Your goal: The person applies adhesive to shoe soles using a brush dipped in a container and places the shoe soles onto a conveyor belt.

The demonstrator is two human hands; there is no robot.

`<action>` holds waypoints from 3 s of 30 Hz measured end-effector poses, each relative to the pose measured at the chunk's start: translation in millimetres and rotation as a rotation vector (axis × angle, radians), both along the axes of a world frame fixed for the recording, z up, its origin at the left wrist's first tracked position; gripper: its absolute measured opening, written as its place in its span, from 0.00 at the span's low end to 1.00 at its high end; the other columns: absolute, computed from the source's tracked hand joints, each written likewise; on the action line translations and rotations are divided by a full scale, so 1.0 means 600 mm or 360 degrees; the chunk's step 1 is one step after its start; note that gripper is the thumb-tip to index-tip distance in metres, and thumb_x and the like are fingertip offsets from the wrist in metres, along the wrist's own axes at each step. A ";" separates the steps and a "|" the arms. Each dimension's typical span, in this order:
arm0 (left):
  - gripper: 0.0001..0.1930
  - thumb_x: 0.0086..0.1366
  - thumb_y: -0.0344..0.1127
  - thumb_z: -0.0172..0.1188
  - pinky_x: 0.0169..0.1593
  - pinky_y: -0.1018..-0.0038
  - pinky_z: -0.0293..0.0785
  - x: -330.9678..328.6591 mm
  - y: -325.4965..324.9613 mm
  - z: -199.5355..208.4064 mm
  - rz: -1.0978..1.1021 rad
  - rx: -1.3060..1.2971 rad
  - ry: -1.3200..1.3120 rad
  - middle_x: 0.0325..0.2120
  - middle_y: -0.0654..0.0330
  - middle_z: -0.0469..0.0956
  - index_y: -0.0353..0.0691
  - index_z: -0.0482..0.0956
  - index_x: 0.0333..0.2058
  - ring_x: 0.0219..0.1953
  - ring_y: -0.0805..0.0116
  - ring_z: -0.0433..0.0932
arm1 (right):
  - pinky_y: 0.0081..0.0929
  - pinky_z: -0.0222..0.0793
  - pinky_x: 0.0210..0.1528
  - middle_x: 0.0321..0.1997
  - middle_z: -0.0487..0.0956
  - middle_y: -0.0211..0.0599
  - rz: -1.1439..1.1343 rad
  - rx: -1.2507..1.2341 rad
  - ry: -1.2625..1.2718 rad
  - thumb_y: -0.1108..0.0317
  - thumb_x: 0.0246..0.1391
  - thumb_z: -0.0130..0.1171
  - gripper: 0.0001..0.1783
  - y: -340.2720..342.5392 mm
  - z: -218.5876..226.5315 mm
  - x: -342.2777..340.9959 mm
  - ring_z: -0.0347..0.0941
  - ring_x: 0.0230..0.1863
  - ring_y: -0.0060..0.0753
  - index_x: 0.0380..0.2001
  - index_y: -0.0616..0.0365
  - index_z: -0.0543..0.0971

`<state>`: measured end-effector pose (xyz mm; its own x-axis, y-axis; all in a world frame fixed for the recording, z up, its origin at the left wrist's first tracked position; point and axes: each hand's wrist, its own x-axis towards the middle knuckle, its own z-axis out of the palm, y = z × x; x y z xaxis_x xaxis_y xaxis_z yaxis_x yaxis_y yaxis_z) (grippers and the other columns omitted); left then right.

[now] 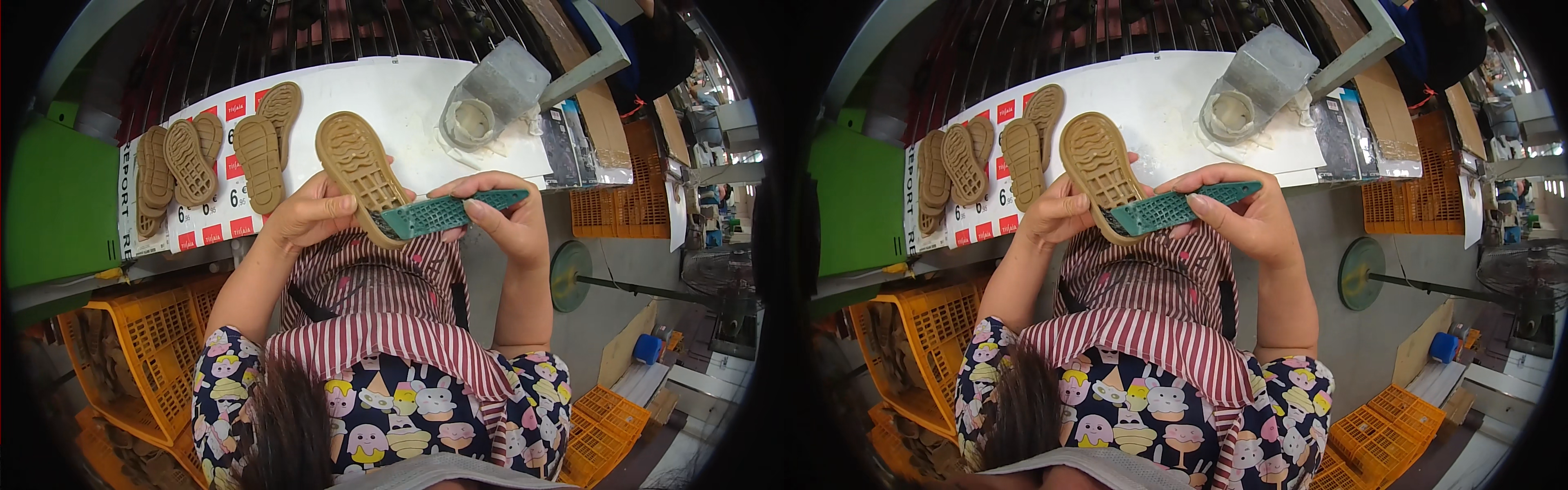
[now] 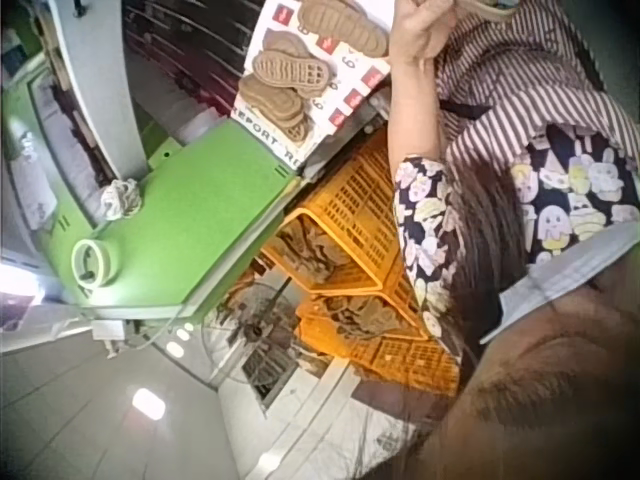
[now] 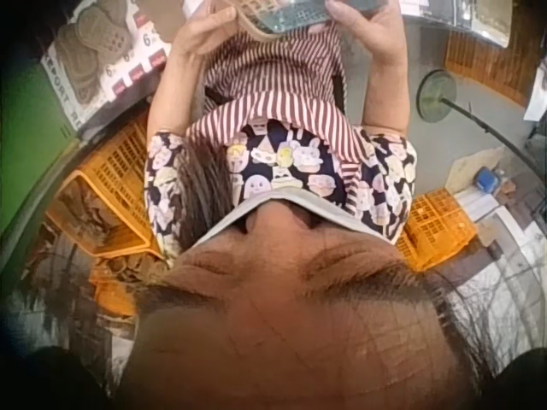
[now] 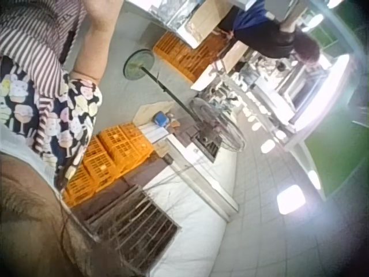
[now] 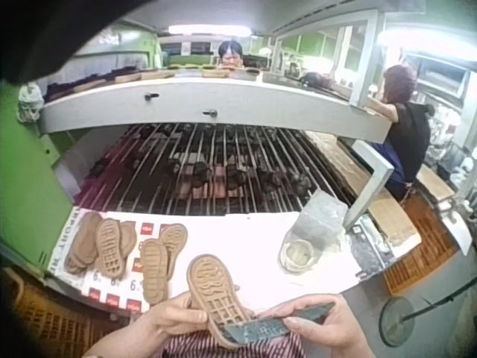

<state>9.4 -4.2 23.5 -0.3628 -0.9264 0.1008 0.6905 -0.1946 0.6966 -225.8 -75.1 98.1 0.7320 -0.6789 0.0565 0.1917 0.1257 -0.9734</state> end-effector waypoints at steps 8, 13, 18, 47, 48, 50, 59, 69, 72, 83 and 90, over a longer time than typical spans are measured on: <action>0.26 0.68 0.38 0.40 0.57 0.61 0.66 0.002 0.006 -0.026 -0.0161 0.0327 0.0407 0.56 0.47 0.62 0.31 0.49 0.61 0.56 0.58 0.66 | 0.27 0.79 0.33 0.40 0.75 0.63 0.0226 0.0042 -0.0052 0.75 0.51 0.54 0.11 -0.020 0.005 0.019 0.78 0.35 0.41 0.36 0.73 0.73; 0.24 0.70 0.40 0.36 0.55 0.65 0.70 -0.014 0.006 -0.023 -0.0262 0.0403 0.0537 0.53 0.45 0.65 0.30 0.53 0.59 0.54 0.61 0.69 | 0.25 0.79 0.33 0.40 0.76 0.58 0.0536 -0.0039 0.0139 0.76 0.51 0.55 0.10 -0.048 0.027 0.037 0.78 0.37 0.38 0.35 0.73 0.74; 0.25 0.71 0.44 0.33 0.48 0.68 0.75 -0.018 0.009 -0.008 -0.0420 0.0325 0.0314 0.47 0.44 0.70 0.29 0.57 0.57 0.46 0.57 0.76 | 0.24 0.79 0.33 0.39 0.78 0.51 0.0840 -0.0312 0.0281 0.76 0.53 0.53 0.09 -0.065 0.047 0.046 0.77 0.36 0.34 0.36 0.71 0.76; 0.26 0.71 0.49 0.28 0.50 0.60 0.74 -0.011 -0.016 -0.012 0.0047 0.0427 0.0272 0.50 0.39 0.67 0.37 0.54 0.60 0.49 0.53 0.73 | 0.30 0.70 0.36 0.45 0.78 0.44 -0.0016 -0.1712 0.0352 0.85 0.35 0.58 0.18 0.046 0.013 0.016 0.77 0.38 0.41 0.35 0.61 0.77; 0.27 0.70 0.50 0.28 0.49 0.60 0.74 -0.008 -0.016 -0.016 0.0033 0.0415 0.0314 0.50 0.38 0.67 0.37 0.53 0.60 0.47 0.52 0.74 | 0.30 0.71 0.37 0.45 0.77 0.44 -0.0118 -0.1675 0.0317 0.85 0.37 0.57 0.16 0.038 0.011 0.011 0.77 0.37 0.41 0.34 0.62 0.77; 0.26 0.71 0.49 0.29 0.47 0.63 0.75 0.000 -0.019 -0.016 -0.0010 0.0436 0.0287 0.50 0.38 0.67 0.39 0.52 0.61 0.47 0.54 0.74 | 0.27 0.72 0.40 0.44 0.78 0.49 -0.0430 -0.1542 0.0330 0.83 0.46 0.55 0.10 0.020 0.003 -0.004 0.78 0.37 0.38 0.34 0.65 0.77; 0.27 0.69 0.45 0.32 0.54 0.53 0.68 0.033 -0.032 0.063 -0.0182 0.0500 0.0644 0.57 0.35 0.56 0.35 0.51 0.61 0.55 0.42 0.65 | 0.26 0.70 0.39 0.48 0.75 0.48 -0.1191 -0.0050 -0.0411 0.72 0.59 0.48 0.12 -0.042 -0.157 0.008 0.74 0.33 0.29 0.44 0.68 0.70; 0.26 0.69 0.42 0.33 0.53 0.53 0.70 0.020 -0.226 0.350 -0.0182 -0.0276 0.0256 0.55 0.36 0.58 0.32 0.50 0.60 0.55 0.41 0.63 | 0.21 0.70 0.41 0.50 0.74 0.43 -0.0987 0.0024 -0.0268 0.70 0.60 0.48 0.15 -0.043 -0.210 0.032 0.76 0.36 0.28 0.46 0.70 0.70; 0.30 0.69 0.43 0.39 0.58 0.54 0.66 0.074 -0.348 0.421 0.0193 -0.0254 0.0425 0.56 0.31 0.50 0.26 0.44 0.59 0.57 0.34 0.59 | 0.21 0.70 0.39 0.49 0.74 0.47 -0.0887 0.0037 -0.0200 0.69 0.59 0.49 0.15 -0.037 -0.201 0.035 0.76 0.36 0.29 0.45 0.70 0.71; 0.23 0.62 0.33 0.55 0.36 0.77 0.75 0.072 -0.138 0.244 0.0497 -0.0326 -0.1472 0.43 0.52 0.74 0.34 0.63 0.54 0.37 0.67 0.78 | 0.21 0.70 0.39 0.45 0.77 0.42 -0.0955 -0.0031 -0.0039 0.73 0.58 0.48 0.13 -0.041 -0.209 0.031 0.75 0.34 0.26 0.44 0.70 0.74; 0.34 0.60 0.56 0.52 0.44 0.64 0.71 0.172 0.008 0.100 0.0776 0.0741 -0.3166 0.35 0.40 0.76 0.22 0.68 0.46 0.40 0.49 0.77 | 0.21 0.70 0.38 0.50 0.74 0.46 -0.0937 -0.0026 -0.0231 0.72 0.59 0.48 0.13 -0.058 -0.222 0.040 0.76 0.34 0.28 0.44 0.69 0.70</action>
